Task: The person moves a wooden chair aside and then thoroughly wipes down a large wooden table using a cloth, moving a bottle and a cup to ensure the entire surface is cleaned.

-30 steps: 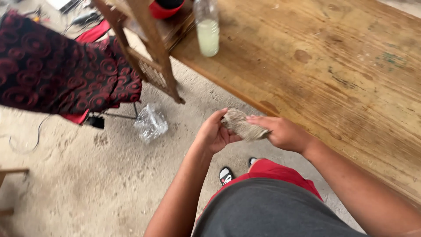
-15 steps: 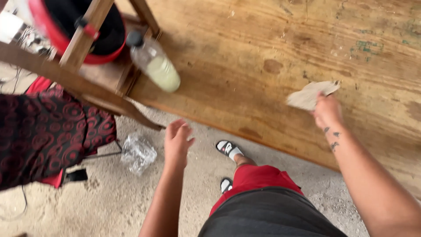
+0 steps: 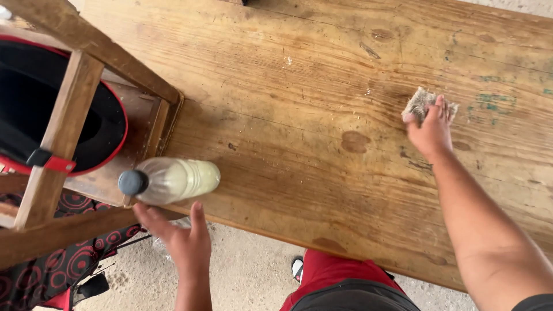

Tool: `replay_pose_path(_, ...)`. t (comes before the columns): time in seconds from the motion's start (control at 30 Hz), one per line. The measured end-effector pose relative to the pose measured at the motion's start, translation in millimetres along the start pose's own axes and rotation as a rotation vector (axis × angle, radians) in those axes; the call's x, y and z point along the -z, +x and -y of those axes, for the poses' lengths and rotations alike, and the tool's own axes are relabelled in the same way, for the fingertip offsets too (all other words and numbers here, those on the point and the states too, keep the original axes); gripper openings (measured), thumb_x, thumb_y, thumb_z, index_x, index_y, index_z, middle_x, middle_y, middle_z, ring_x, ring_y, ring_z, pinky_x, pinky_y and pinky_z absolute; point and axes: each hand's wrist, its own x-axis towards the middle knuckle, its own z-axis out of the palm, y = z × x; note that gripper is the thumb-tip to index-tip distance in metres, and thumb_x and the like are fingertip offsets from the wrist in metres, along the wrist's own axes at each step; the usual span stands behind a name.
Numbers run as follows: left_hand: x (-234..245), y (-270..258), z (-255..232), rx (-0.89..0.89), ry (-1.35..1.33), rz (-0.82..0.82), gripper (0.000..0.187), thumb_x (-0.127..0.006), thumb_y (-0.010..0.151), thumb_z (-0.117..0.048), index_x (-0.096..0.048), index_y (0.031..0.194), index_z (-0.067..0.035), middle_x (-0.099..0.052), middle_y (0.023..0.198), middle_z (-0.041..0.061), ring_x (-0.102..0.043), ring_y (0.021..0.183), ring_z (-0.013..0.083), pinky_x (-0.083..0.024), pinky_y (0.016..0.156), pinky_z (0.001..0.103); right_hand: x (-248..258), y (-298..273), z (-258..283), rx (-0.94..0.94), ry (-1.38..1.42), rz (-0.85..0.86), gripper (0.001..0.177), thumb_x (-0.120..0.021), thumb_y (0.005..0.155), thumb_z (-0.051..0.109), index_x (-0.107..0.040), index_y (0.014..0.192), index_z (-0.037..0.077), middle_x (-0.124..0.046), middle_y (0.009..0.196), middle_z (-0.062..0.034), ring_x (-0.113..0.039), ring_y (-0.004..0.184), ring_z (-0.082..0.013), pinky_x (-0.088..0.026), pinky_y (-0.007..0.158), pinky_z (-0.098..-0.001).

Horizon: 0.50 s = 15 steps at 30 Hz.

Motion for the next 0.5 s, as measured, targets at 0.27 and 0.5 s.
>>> replay_pose_path(0.27, 8, 42, 0, -0.368, -0.074, -0.083, 0.097, -0.070, 0.097, -0.016, 0.003, 0.158, -0.005, -0.004, 0.171, 0.031, -0.010, 0.162, 0.0468, -0.016, 0.132, 0.055, -30, 69, -65, 0.248, -0.227, -0.187, 0.073, -0.060, 0.100, 0.038, -0.037, 0.153, -0.006, -0.036, 0.158, -0.0285, -0.025, 0.145, -0.0437, -0.022, 0.116, -0.0551)
replay_pose_path(0.5, -1, 66, -13, -0.471, 0.001, -0.253, 0.060, -0.081, 0.091, -0.004, -0.045, 0.138, 0.002, -0.057, 0.138, 0.021, -0.059, 0.123, 0.0336, -0.046, 0.106, 0.040, -52, 118, -38, 0.253, -0.009, -0.414, 0.033, -0.053, 0.111, 0.017, -0.057, 0.136, -0.004, -0.050, 0.150, -0.0246, -0.034, 0.140, -0.0460, -0.022, 0.116, -0.0599)
